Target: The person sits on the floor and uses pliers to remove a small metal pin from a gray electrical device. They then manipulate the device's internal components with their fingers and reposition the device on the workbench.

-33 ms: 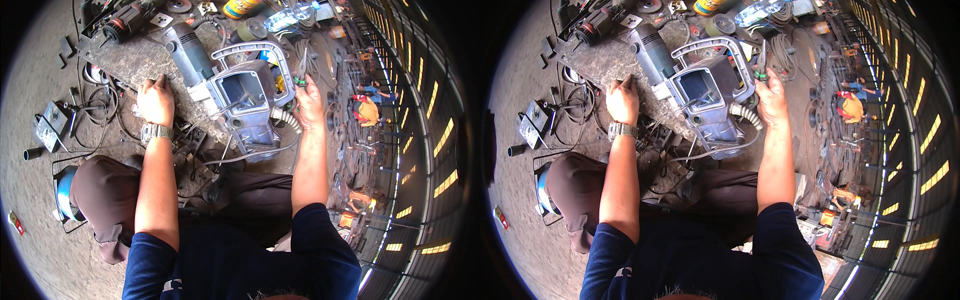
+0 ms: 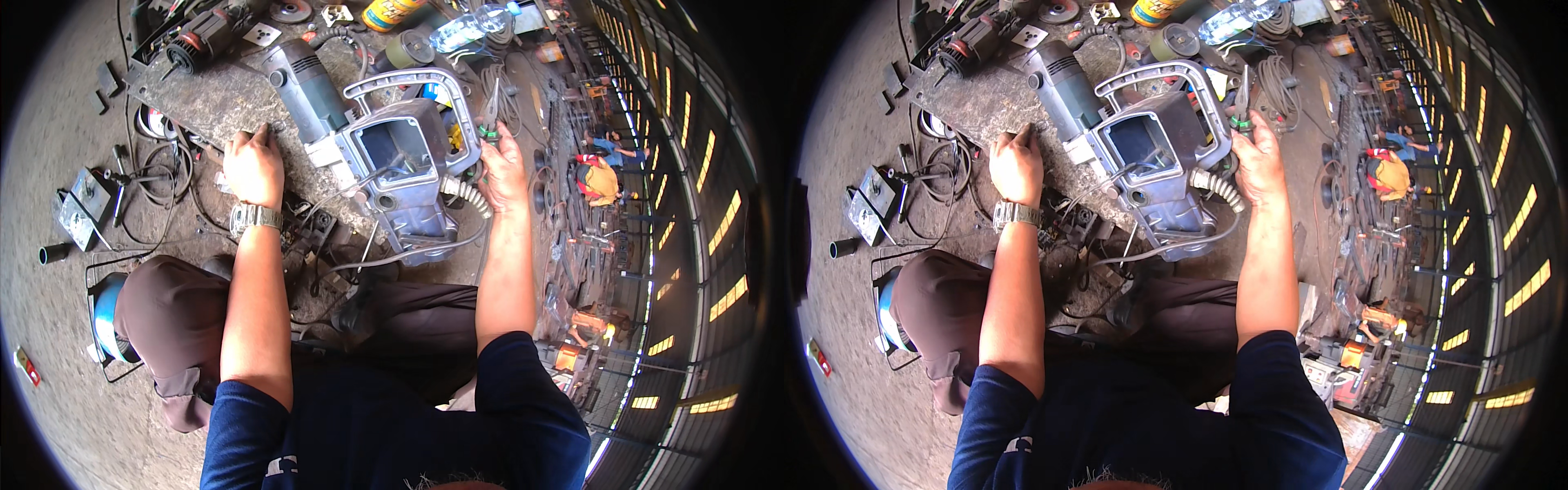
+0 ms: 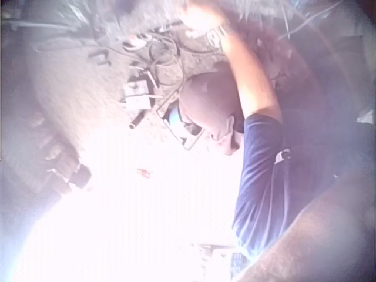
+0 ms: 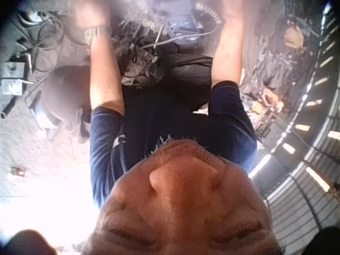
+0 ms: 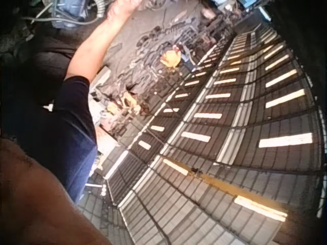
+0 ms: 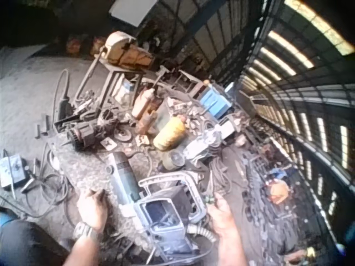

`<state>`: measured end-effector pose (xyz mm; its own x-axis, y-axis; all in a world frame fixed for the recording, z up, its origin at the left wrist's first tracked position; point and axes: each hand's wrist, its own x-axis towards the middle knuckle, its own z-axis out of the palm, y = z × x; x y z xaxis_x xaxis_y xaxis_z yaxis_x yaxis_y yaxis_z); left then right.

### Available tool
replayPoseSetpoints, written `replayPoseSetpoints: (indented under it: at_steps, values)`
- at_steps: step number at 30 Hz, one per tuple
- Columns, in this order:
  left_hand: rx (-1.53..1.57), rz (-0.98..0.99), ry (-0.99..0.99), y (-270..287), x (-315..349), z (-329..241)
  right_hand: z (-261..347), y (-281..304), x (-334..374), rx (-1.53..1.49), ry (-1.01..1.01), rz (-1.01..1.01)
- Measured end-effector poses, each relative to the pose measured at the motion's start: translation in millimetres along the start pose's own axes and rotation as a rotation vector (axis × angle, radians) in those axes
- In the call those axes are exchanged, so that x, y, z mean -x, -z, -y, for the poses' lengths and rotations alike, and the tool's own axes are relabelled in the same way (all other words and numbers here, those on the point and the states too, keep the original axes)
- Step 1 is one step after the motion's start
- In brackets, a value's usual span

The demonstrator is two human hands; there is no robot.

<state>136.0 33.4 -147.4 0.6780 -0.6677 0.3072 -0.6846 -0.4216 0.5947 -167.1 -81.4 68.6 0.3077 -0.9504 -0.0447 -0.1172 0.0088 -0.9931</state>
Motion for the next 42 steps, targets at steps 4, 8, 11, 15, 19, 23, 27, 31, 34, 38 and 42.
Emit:
replayPoseSetpoints:
  at_steps: [4,8,11,15,19,23,27,31,34,38,42]
  values:
    - [0.047,-0.021,-0.004,-2,-6,-4,4,1,-6,-0.021,0.034,0.042]
    - [0.076,-0.039,0.013,-1,-6,-1,3,-3,-8,0.000,0.025,0.004]
    - [0.178,-0.094,0.059,2,-2,1,-2,1,-9,0.052,0.009,-0.028]
    - [0.330,-0.225,0.112,-3,6,0,-8,12,-11,0.104,0.025,-0.117]
    - [0.366,-0.247,0.114,-1,7,6,-12,15,-15,0.051,0.032,-0.084]
    - [0.262,-0.135,0.111,6,2,-3,-15,26,-16,0.052,0.030,-0.070]
    - [0.079,-0.083,0.065,9,0,-14,-15,28,-13,0.050,0.014,-0.074]
    - [0.039,-0.045,0.043,4,-3,-14,-9,20,-13,0.013,0.017,-0.029]
    - [0.048,-0.036,0.037,0,-7,-17,-14,27,-15,0.022,0.013,-0.031]
    - [0.450,-0.119,0.185,-1,-15,-25,-14,25,-16,0.006,0.010,-0.036]
    - [1.456,0.059,0.442,46,-27,-50,-14,25,-14,-0.002,-0.025,-0.009]
